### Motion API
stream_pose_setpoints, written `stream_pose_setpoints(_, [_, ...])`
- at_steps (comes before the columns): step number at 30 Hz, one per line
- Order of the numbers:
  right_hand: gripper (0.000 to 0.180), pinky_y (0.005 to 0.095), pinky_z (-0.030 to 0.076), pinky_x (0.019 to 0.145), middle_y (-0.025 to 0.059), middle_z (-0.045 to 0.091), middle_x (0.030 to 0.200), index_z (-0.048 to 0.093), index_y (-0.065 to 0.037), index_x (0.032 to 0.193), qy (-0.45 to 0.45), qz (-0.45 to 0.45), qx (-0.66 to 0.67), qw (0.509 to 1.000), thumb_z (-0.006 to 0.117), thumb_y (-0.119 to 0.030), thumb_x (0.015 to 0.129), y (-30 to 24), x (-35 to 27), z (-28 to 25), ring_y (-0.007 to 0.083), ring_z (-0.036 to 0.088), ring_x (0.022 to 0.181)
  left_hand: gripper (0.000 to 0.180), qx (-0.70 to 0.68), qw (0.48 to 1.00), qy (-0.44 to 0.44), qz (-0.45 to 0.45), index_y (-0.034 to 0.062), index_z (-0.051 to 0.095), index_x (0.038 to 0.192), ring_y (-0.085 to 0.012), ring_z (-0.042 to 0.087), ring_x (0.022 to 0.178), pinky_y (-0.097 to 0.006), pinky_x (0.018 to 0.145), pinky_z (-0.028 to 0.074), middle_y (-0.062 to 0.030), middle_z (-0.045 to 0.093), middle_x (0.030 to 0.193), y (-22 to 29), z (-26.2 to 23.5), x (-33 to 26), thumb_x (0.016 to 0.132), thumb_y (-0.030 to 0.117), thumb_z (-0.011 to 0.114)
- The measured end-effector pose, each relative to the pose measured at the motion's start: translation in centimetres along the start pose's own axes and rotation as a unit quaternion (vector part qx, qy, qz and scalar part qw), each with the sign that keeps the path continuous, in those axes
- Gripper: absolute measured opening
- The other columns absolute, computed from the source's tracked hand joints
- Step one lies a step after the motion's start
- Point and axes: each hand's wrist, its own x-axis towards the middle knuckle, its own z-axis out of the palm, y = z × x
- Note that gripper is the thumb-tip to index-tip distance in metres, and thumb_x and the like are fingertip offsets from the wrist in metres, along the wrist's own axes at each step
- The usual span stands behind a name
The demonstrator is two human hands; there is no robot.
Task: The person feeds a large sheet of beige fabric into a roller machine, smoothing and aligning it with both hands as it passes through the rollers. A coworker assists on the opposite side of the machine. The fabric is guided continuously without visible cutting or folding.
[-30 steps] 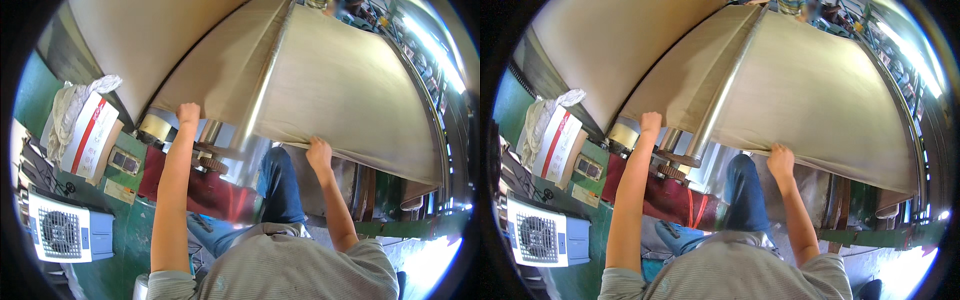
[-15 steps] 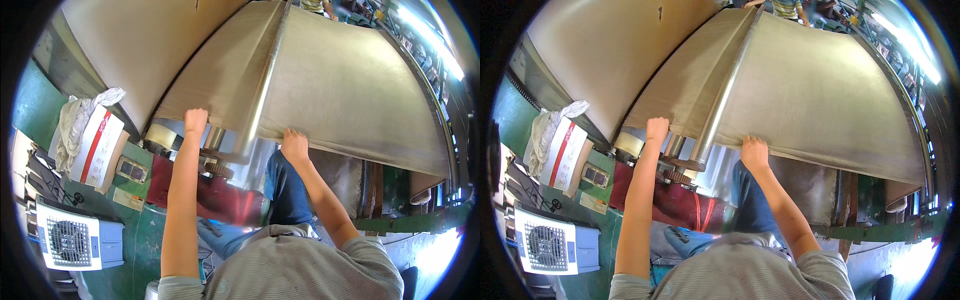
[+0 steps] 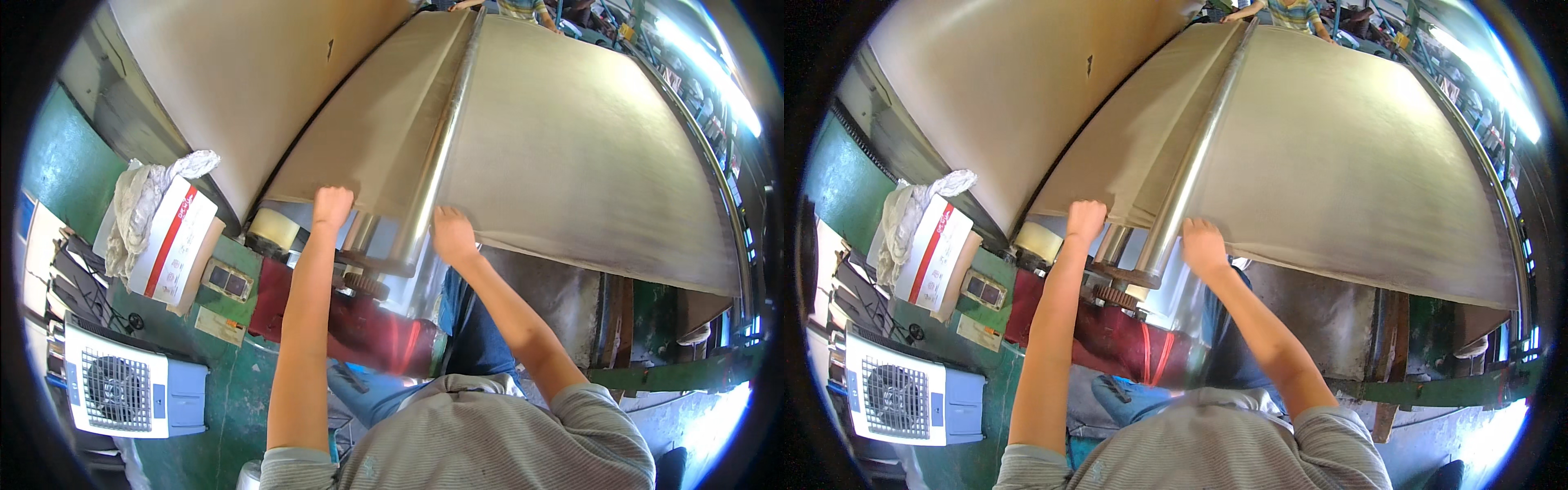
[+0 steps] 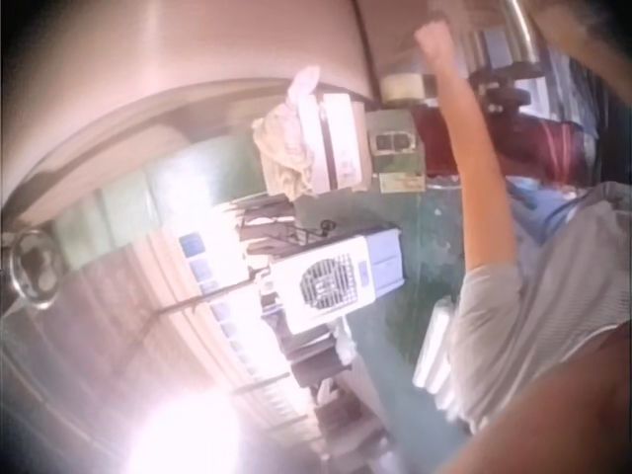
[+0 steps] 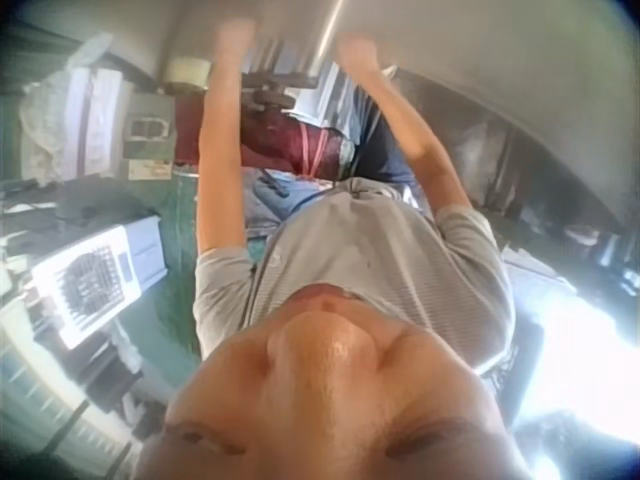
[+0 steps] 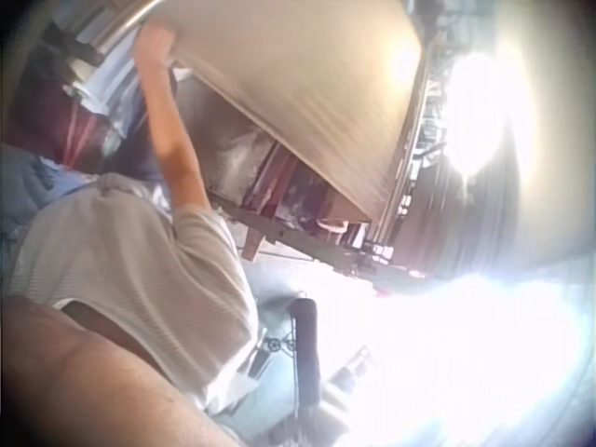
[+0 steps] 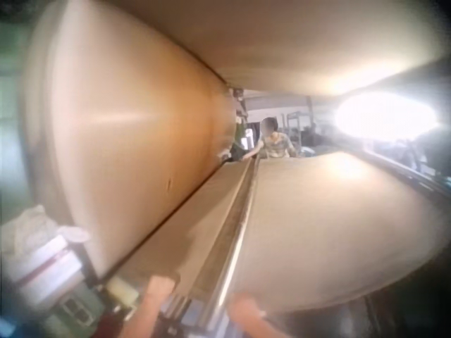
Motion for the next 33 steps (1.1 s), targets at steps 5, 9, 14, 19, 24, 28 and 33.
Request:
stream_pose_setpoints(5, [0.033,0.0407,0.043,0.086,0.0136,0.057,0.099,0.058,-0.006,0.096,-0.002,-0.017,0.02,1.0,0.059,-0.003,0.064,6.6,-3.3,-6.2,0.032,0.052,0.1,0.013,0.003,0.993,-0.084,-0.08,0.017,0.069,0.068,-0.0185,0.067,0.064,-0.036,0.043,0.047,-0.0029,0.068,0.07,-0.7,3.4,-0.6,0.075,0.015,0.059])
stream_pose_setpoints(9, [0.017,0.0414,0.044,0.074,0.0124,0.056,0.087,0.058,-0.006,0.082,0.065,0.26,-0.169,0.948,0.058,0.001,0.067,15.8,-7.5,-13.2,0.0325,0.054,0.087,0.013,0.014,0.958,-0.207,-0.198,0.0175,0.069,0.068,-0.019,0.067,0.063,-0.036,0.042,0.047,-0.0029,0.068,0.07,-0.6,0.6,-0.7,0.075,0.015,0.058])
stream_pose_setpoints(14, [0.008,0.0429,0.043,0.073,0.0134,0.059,0.077,0.057,-0.003,0.077,0.004,0.204,-0.209,0.956,0.05,-0.002,0.072,20.5,-12.3,-13.6,0.0324,0.056,0.081,0.013,-0.032,0.994,-0.032,-0.101,0.017,0.069,0.069,-0.0198,0.067,0.064,-0.033,0.049,0.049,-0.0045,0.068,0.071,-0.2,-0.3,-0.2,0.075,0.014,0.058])
stream_pose_setpoints(19, [0.008,0.0416,0.044,0.074,0.0156,0.06,0.079,0.057,-0.002,0.076,0.016,0.191,-0.138,0.972,0.05,0.0,0.071,16.2,-10.3,-12.1,0.0338,0.056,0.083,0.015,-0.02,0.995,-0.072,-0.064,0.0145,0.071,0.072,-0.0198,0.068,0.069,-0.034,0.052,0.051,-0.0065,0.068,0.075,-0.2,1.4,-0.4,0.075,0.01,0.056])
stream_pose_setpoints(24, [0.007,0.042,0.046,0.07,0.0153,0.06,0.075,0.058,-0.003,0.072,0.014,0.157,-0.148,0.976,0.05,-0.004,0.073,13.2,-9.4,-10.5,0.0325,0.058,0.077,0.014,0.027,0.962,-0.204,-0.18,0.0142,0.071,0.076,-0.0207,0.065,0.065,-0.041,0.042,0.048,0.001,0.067,0.071,-0.7,3.0,0.6,0.077,0.014,0.057])
stream_pose_setpoints(28, [0.01,0.0443,0.046,0.072,0.0186,0.061,0.079,0.058,-0.003,0.076,-0.021,0.133,-0.11,0.985,0.049,-0.006,0.073,12.4,-9.2,-8.4,0.0347,0.059,0.079,0.016,0.014,0.939,-0.23,-0.256,0.0186,0.071,0.077,-0.017,0.061,0.062,-0.036,0.048,0.044,0.0019,0.065,0.071,-1.9,3.5,0.2,0.081,0.015,0.055])
stream_pose_setpoints(33, [0.014,0.0409,0.047,0.069,0.0154,0.062,0.081,0.059,-0.004,0.079,-0.105,0.11,-0.135,0.979,0.05,-0.012,0.072,9.9,-8.0,-7.5,0.0297,0.061,0.079,0.02,0.023,0.995,-0.006,-0.099,0.015,0.07,0.07,-0.0211,0.067,0.069,-0.034,0.054,0.051,-0.0079,0.068,0.074,-0.7,0.6,-0.5,0.08,0.011,0.053])
